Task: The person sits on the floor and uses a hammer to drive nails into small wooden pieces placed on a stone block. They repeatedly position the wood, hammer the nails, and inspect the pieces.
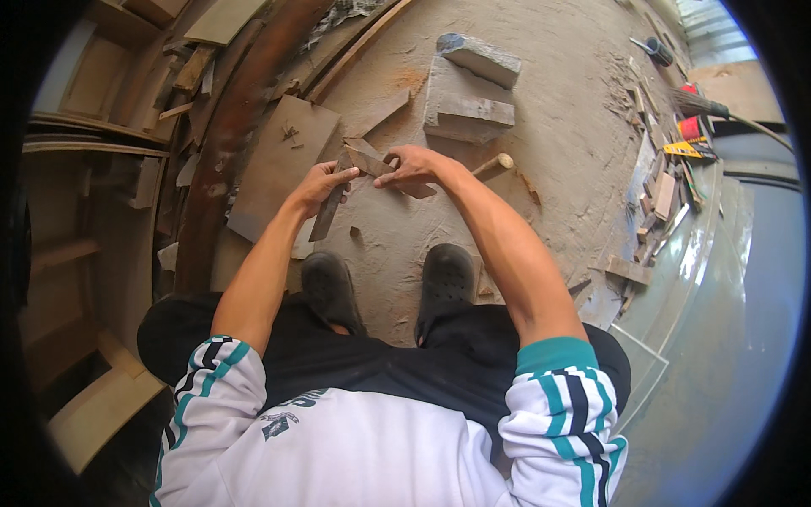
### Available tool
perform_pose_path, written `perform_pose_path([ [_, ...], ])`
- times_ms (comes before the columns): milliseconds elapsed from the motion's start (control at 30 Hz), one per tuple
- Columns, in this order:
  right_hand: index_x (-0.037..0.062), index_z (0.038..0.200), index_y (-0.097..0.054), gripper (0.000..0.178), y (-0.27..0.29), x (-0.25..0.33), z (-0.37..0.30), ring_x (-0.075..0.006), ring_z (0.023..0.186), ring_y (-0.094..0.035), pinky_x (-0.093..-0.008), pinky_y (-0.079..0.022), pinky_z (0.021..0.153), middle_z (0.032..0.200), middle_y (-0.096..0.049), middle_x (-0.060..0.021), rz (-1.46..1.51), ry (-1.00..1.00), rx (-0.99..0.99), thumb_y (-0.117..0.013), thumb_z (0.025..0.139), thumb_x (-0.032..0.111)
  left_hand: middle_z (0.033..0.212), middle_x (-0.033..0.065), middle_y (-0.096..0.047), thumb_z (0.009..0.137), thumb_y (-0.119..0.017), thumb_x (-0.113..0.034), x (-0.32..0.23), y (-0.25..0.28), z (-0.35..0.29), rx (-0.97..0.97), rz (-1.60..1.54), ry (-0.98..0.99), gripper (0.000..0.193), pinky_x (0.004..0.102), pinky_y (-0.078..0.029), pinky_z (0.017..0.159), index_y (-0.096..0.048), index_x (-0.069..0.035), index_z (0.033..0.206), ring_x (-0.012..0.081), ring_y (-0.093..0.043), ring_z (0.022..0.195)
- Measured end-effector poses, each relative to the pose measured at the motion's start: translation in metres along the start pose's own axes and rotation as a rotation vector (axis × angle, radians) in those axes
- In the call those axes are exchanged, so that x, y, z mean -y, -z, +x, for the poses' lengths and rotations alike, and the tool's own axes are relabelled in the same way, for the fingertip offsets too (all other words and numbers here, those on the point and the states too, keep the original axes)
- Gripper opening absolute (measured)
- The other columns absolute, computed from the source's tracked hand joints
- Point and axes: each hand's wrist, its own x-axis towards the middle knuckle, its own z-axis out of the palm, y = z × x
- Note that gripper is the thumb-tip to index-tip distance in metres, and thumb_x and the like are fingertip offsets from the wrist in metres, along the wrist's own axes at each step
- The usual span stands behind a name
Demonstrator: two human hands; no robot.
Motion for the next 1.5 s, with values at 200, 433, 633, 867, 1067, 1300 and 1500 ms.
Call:
perform_pose_path([
  [200, 0.0016, 0.118, -0.064, 0.056, -0.017, 0.020, 0.006, -0.0192, 0.078, -0.062, -0.0333, -0.049, 0.069, 0.089, -0.067, -0.0116, 0.241, 0.108, -0.186, -0.077, 0.086, 0.046, 0.073, 0.0011, -0.062, 0.084, -0.081, -0.039, -0.022, 0.009, -0.018, -0.109, -0.027, -0.141, 0.034, 0.0246, -0.042, 0.054, -0.070, -0.007, 0.092, 0.0084, -0.053, 0.060],
  [433, 0.0026, 0.114, -0.068, 0.053, -0.037, 0.031, 0.016, -0.0329, 0.087, -0.067, -0.0401, -0.051, 0.078, 0.094, -0.070, -0.0216, 0.139, 0.166, -0.199, -0.070, 0.088, 0.049, 0.072, 0.0001, -0.060, 0.084, -0.080, -0.040, -0.001, 0.020, -0.026, -0.186, -0.047, -0.059, 0.035, 0.0242, -0.042, 0.054, -0.071, -0.008, 0.092, 0.0079, -0.054, 0.060],
  [633, 0.0084, 0.113, -0.070, 0.035, -0.054, 0.037, 0.100, -0.0377, 0.094, -0.068, -0.0443, -0.053, 0.082, 0.098, -0.072, -0.0192, -0.012, 0.133, -0.163, -0.063, 0.093, 0.037, 0.073, -0.0003, -0.060, 0.085, -0.079, -0.037, 0.036, 0.043, -0.049, -0.353, -0.187, 0.040, 0.033, 0.0248, -0.044, 0.054, -0.070, -0.007, 0.096, 0.0086, -0.054, 0.061],
  [867, 0.0130, 0.106, -0.072, 0.022, -0.071, 0.079, 0.182, -0.0344, 0.102, -0.065, -0.0452, -0.053, 0.084, 0.106, -0.068, -0.0138, -0.177, 0.257, -0.461, -0.065, 0.087, 0.021, 0.077, -0.0005, -0.059, 0.085, -0.079, -0.034, 0.027, 0.079, -0.085, -0.524, -0.104, 0.067, 0.032, 0.0261, -0.047, 0.056, -0.067, -0.007, 0.098, 0.0072, -0.055, 0.067],
  [1067, 0.0119, 0.102, -0.072, 0.020, -0.082, 0.068, 0.199, -0.0348, 0.097, -0.065, -0.0443, -0.052, 0.082, 0.099, -0.067, -0.0128, -0.231, 0.366, -0.473, -0.066, 0.084, 0.018, 0.081, -0.0010, -0.063, 0.085, -0.081, -0.025, -0.022, 0.089, -0.107, -0.432, -0.037, -0.096, 0.037, 0.0246, -0.047, 0.058, -0.066, -0.004, 0.111, 0.0073, -0.058, 0.067],
  [1300, 0.0035, 0.099, -0.073, 0.014, 0.002, 0.114, 0.151, -0.0228, 0.085, -0.068, -0.0341, -0.052, 0.076, 0.093, -0.073, -0.0129, 0.421, 0.527, -0.460, -0.069, 0.092, 0.015, 0.090, -0.0015, -0.067, 0.087, -0.079, -0.018, -0.123, 0.076, -0.140, -0.266, 0.170, -0.311, 0.041, 0.0224, -0.050, 0.068, -0.063, -0.004, 0.121, 0.0055, -0.059, 0.075],
  [1500, 0.0026, 0.099, -0.071, 0.012, 0.085, 0.193, 0.000, -0.0120, 0.077, -0.066, -0.0266, -0.054, 0.067, 0.091, -0.073, -0.0076, 0.601, 0.717, -0.465, -0.069, 0.092, 0.012, 0.085, -0.0016, -0.065, 0.089, -0.077, -0.020, -0.167, 0.046, -0.162, -0.309, 0.164, -0.420, 0.040, 0.0219, -0.049, 0.065, -0.061, -0.004, 0.121, 0.0053, -0.059, 0.074],
])
